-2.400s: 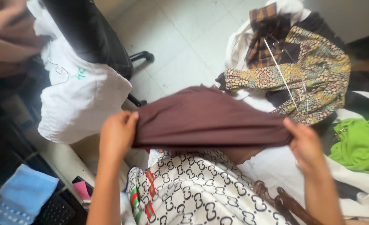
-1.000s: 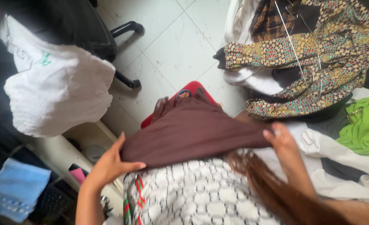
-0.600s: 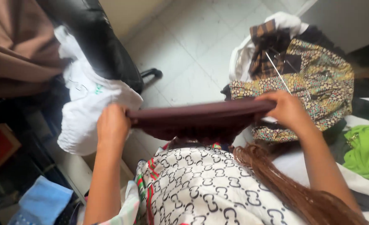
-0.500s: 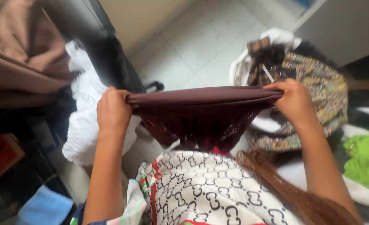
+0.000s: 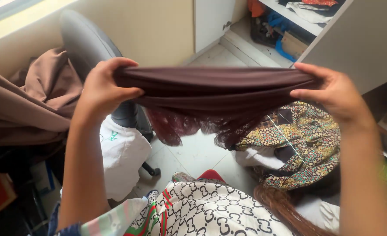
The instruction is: The person picks up a maroon lace garment from a pile on the bed, places it on a metal hanger, and hangs it in a white wardrobe among other clothes. The person then browses through the hanging clothes and returns to the bed to pick up another garment.
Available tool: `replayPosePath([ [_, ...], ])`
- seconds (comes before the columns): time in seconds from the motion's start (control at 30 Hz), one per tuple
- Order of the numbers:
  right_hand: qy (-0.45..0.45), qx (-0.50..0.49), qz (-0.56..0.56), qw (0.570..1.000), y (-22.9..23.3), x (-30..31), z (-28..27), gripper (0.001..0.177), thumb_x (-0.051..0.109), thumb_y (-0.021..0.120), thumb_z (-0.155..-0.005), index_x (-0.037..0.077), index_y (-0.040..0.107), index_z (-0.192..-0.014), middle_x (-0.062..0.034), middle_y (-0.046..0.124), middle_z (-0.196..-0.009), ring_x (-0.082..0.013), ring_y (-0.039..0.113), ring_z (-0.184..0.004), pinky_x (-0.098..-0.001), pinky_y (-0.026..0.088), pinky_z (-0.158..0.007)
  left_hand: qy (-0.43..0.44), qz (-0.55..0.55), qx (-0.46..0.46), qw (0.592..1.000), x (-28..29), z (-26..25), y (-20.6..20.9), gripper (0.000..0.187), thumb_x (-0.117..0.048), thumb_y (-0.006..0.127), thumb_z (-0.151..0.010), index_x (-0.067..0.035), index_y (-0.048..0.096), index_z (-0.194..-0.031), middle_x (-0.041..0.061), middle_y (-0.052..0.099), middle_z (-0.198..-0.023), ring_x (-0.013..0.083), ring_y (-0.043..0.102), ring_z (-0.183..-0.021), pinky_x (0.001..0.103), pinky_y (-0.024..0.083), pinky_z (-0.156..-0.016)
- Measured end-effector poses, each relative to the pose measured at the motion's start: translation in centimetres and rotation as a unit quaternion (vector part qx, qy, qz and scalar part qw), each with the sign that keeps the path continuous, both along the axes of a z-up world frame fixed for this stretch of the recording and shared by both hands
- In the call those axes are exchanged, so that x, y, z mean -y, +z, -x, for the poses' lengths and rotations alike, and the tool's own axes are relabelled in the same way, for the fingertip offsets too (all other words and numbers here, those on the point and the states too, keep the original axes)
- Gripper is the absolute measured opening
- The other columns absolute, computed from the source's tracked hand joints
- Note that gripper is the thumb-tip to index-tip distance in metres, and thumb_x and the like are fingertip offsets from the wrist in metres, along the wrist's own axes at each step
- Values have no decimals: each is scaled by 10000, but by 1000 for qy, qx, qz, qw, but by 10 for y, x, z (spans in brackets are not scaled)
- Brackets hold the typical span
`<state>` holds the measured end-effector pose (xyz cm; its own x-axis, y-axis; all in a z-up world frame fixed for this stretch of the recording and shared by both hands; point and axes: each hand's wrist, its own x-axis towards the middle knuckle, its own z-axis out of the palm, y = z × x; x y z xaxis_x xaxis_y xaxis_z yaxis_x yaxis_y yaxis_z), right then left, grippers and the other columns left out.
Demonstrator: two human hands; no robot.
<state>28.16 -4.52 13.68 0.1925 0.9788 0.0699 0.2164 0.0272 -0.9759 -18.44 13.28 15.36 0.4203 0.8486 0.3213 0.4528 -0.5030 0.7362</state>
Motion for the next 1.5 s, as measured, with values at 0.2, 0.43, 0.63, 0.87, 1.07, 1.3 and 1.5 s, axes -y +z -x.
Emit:
replayPosePath([
  [0.2, -60, 435, 27, 898, 8, 10, -4, 697, 168, 944, -553, 203, 769, -1227, -149, 603, -963, -333, 622, -966, -450, 497, -827, 93, 33, -229, 969, -2, -8, -6, 540, -168, 937, -597, -171, 784, -1115, 189, 698, -1019, 367, 683, -955, 422, 534, -879],
  [0.43, -190, 521, -98, 826, -22, 4, -51, 234, 84, 784, -853, 141, 808, -1079, -144, 627, -1090, -325, 628, -1039, -435, 518, -920, 178, -319, -184, 913, -9, -12, -18, 286, -11, 791, -711, -96, 843, -979, 182, 683, -988, 385, 672, -892, 440, 539, -810],
  [0.63, -117, 157, -113, 974, -14, 23, -62, 261, 199, 736, -976, 22, 729, -1169, -136, 644, -1258, -287, 627, -1169, -423, 514, -1006, 97, 85, 81, 988, -21, 2, -4, 193, -229, 766, -975, -51, 795, -1042, 140, 723, -948, 196, 662, -810, 357, 485, -771],
  [0.87, -115, -333, -177, 919, 18, 44, -36, 452, 385, 639, -973, 52, 666, -1277, -73, 714, -1313, -216, 675, -1249, -391, 518, -1113, -189, 397, 368, 819, -39, -32, -9, 421, -369, 626, -1028, 9, 661, -1210, 94, 737, -1091, 189, 712, -988, 344, 577, -899],
  [1.07, -301, 31, -365, 881, -2, 45, -53, 319, 291, 711, -1158, -7, 667, -1262, -29, 704, -1211, -132, 637, -1116, -286, 498, -1063, -129, 346, 415, 831, -17, -128, 28, 470, -415, 650, -951, 2, 678, -1166, 107, 754, -1091, 213, 733, -969, 371, 605, -885],
  [1.3, -399, 225, -245, 855, 5, 74, 9, 316, 284, 747, -1121, -24, 689, -1155, -37, 705, -1091, -106, 632, -1038, -252, 498, -980, -227, 205, 217, 927, 79, -231, 39, 572, -387, 824, -869, -5, 732, -1284, 54, 746, -979, 151, 585, -810, 353, 461, -718],
  [1.5, -231, 12, -172, 958, -16, 96, 67, 400, 392, 732, -943, 16, 686, -1069, -20, 712, -1008, -93, 641, -932, -244, 518, -850, -411, 133, 74, 899, 136, -262, 26, 561, -392, 909, -711, -63, 783, -1148, 41, 783, -850, 66, 696, -721, 278, 560, -707],
])
